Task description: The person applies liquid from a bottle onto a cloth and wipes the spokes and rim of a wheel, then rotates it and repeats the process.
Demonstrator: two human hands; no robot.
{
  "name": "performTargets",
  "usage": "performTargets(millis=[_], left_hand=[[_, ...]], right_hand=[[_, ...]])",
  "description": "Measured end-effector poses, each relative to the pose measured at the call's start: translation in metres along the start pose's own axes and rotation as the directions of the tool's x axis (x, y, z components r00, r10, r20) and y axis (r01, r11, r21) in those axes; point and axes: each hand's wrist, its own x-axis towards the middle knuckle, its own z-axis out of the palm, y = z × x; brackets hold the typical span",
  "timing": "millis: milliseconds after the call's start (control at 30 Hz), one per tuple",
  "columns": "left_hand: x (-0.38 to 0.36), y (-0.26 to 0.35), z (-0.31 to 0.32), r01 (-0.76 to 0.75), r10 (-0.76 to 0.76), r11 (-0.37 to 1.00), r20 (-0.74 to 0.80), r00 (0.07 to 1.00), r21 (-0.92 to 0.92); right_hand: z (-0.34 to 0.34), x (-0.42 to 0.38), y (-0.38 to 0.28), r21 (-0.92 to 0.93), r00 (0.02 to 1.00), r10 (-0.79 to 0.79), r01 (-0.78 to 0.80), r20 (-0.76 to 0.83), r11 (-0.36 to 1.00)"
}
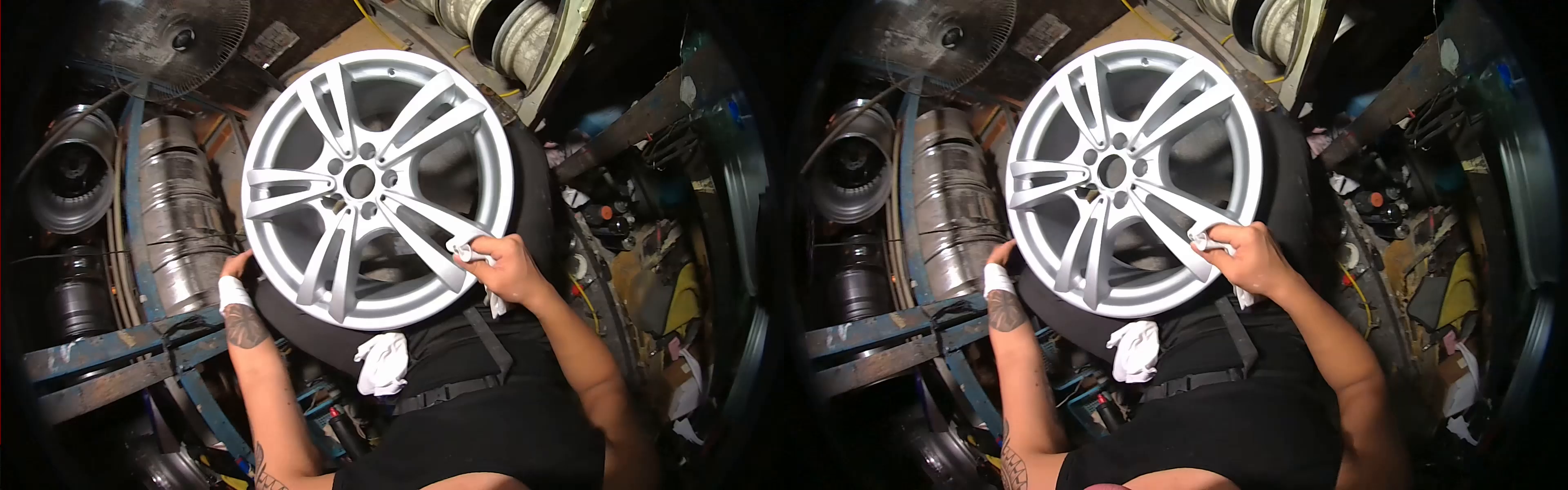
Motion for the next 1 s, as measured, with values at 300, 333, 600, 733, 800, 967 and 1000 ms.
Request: performTargets(millis=[300, 333, 600, 733, 800, 967, 1000], left_hand=[[-0.061, 0.003, 0.004, 0.137, -0.047, 0.642, 0.139, 0.989, -0.755], [-0.055, 0.003, 0.002, 0.086, -0.005, 0.559, 0.101, 0.995, -0.825], [-0.15, 0.028, 0.018, -0.15, 0.558, -0.412, -0.379, 0.738, -0.899], [-0.237, 0.063, 0.059, -0.093, 0.807, -0.406, -0.405, 0.429, -0.909], [-0.243, 0.075, 0.069, 0.082, 0.927, -0.317, -0.291, 0.237, -0.945], [-0.311, 0.133, 0.13, 0.106, 0.929, -0.211, -0.166, 0.331, -0.972], [-0.313, 0.139, 0.138, 0.082, 0.929, -0.231, -0.195, 0.313, -0.969]], right_hand=[[0.047, -0.024, 0.021, 0.811, 0.964, 0.014, -0.23, 0.264, 0.538], [0.051, -0.024, 0.019, 0.831, 0.955, 0.05, -0.28, 0.293, 0.481], [0.052, -0.016, 0.018, 0.887, 0.89, -0.011, -0.454, 0.457, 0.082], [0.057, -0.007, 0.017, 0.898, 0.915, 0.033, -0.401, 0.402, 0.183], [0.06, -0.001, 0.008, 0.867, 0.913, 0.101, -0.407, 0.395, 0.288], [0.078, 0.005, -0.014, 0.803, 0.93, 0.106, -0.357, 0.351, 0.476], [0.083, 0.006, -0.013, 0.774, 0.956, 0.078, -0.276, 0.283, 0.571]])
